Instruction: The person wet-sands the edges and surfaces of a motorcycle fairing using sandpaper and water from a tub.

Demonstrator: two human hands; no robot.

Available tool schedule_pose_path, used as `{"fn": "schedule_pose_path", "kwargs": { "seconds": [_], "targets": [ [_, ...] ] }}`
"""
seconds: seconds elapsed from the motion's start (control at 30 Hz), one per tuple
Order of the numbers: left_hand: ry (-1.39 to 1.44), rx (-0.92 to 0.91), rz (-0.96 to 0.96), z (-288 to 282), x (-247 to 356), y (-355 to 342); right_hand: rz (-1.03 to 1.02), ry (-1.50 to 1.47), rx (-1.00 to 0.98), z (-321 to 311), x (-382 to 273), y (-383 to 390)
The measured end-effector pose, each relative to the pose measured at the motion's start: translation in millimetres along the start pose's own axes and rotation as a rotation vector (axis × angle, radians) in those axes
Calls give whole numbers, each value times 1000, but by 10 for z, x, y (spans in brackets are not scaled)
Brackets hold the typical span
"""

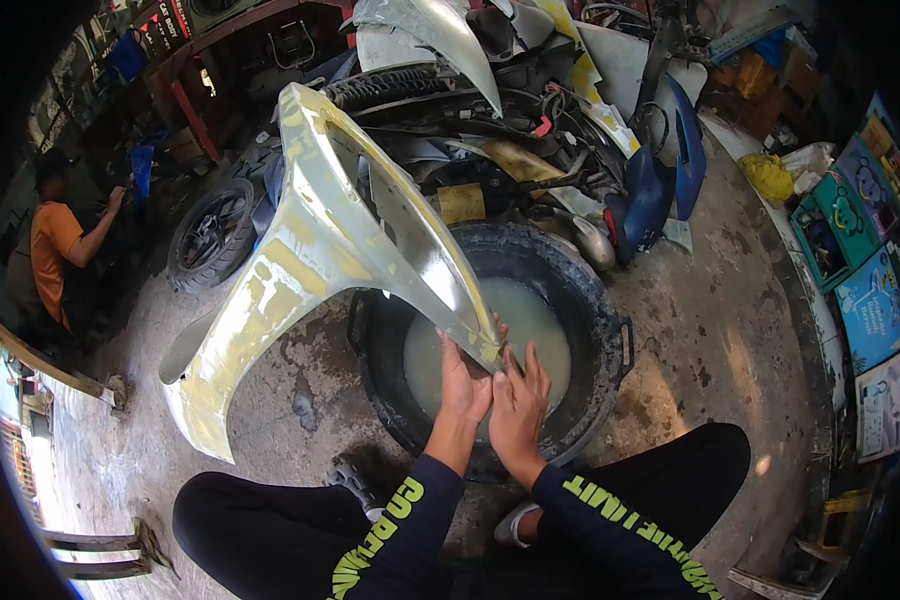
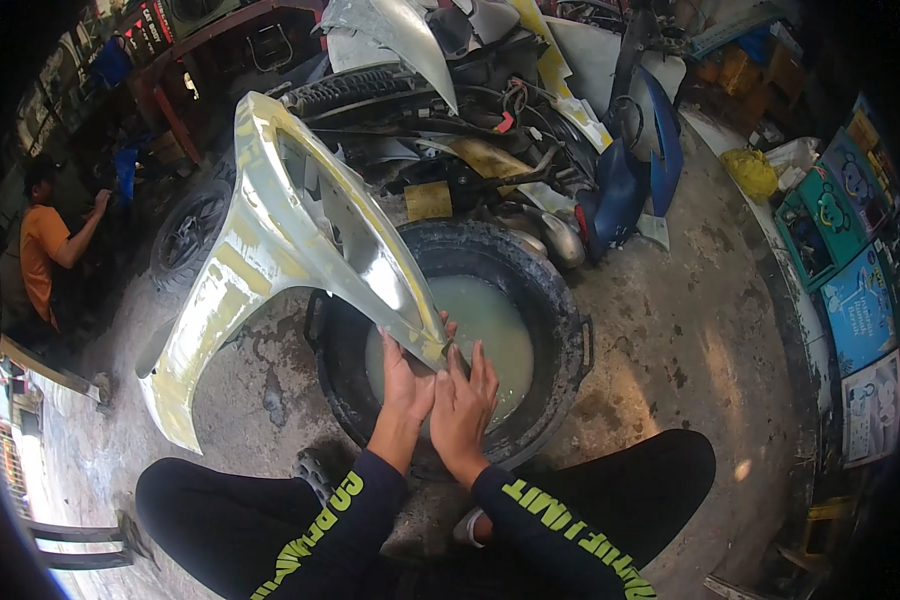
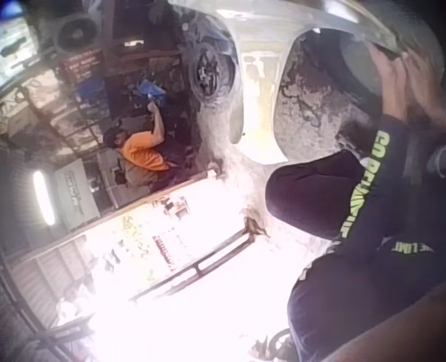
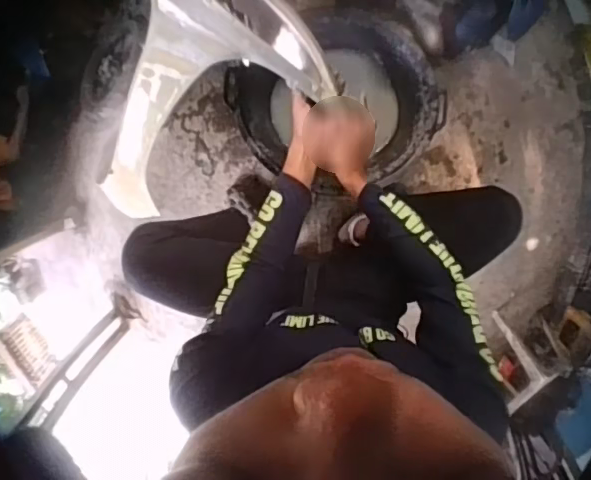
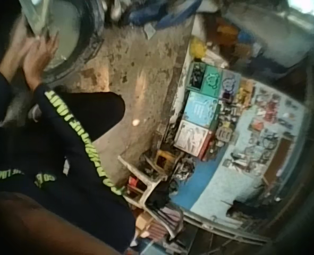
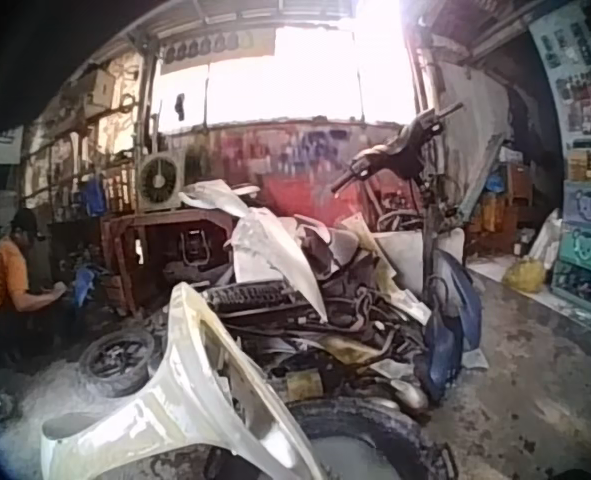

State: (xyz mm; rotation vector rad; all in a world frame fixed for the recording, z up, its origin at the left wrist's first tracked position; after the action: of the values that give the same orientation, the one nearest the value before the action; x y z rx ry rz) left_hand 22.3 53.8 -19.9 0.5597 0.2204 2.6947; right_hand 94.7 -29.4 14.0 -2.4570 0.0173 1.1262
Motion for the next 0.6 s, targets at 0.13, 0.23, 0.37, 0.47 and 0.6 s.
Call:
{"fn": "schedule_pose_path", "kwargs": {
  "seconds": [0.13, 0.23, 0.37, 0.47, 0.6],
  "targets": [
    [-21, 24, -3, -33, 31, 33, -74, 68, -16, 20, -69, 94],
    [29, 18, -35, -41, -33, 18, 17, 33, 0, -1, -4, 19],
    [46, -11, -42, -50, 6, -11, -2, 41, -33, 102, 5, 150],
    [34, 0, -25, -38, -9, -12, 34, -28, 16, 84, 69, 46],
    [38, -43, -43, -48, -15, -11, 11, 17, -17, 74, -4, 98]
  ]
}}
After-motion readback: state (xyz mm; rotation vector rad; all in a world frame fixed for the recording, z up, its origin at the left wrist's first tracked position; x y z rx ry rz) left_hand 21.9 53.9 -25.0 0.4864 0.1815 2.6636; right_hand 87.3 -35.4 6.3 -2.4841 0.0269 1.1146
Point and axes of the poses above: each hand's wrist, its own y-axis away from the middle knuckle, its own z-axis out of the palm, x = y × z, the point moved 5 cm from there along -y, towards the middle knuckle, and after that the axes turned 8 degrees about -z, right-handed, at the moved point
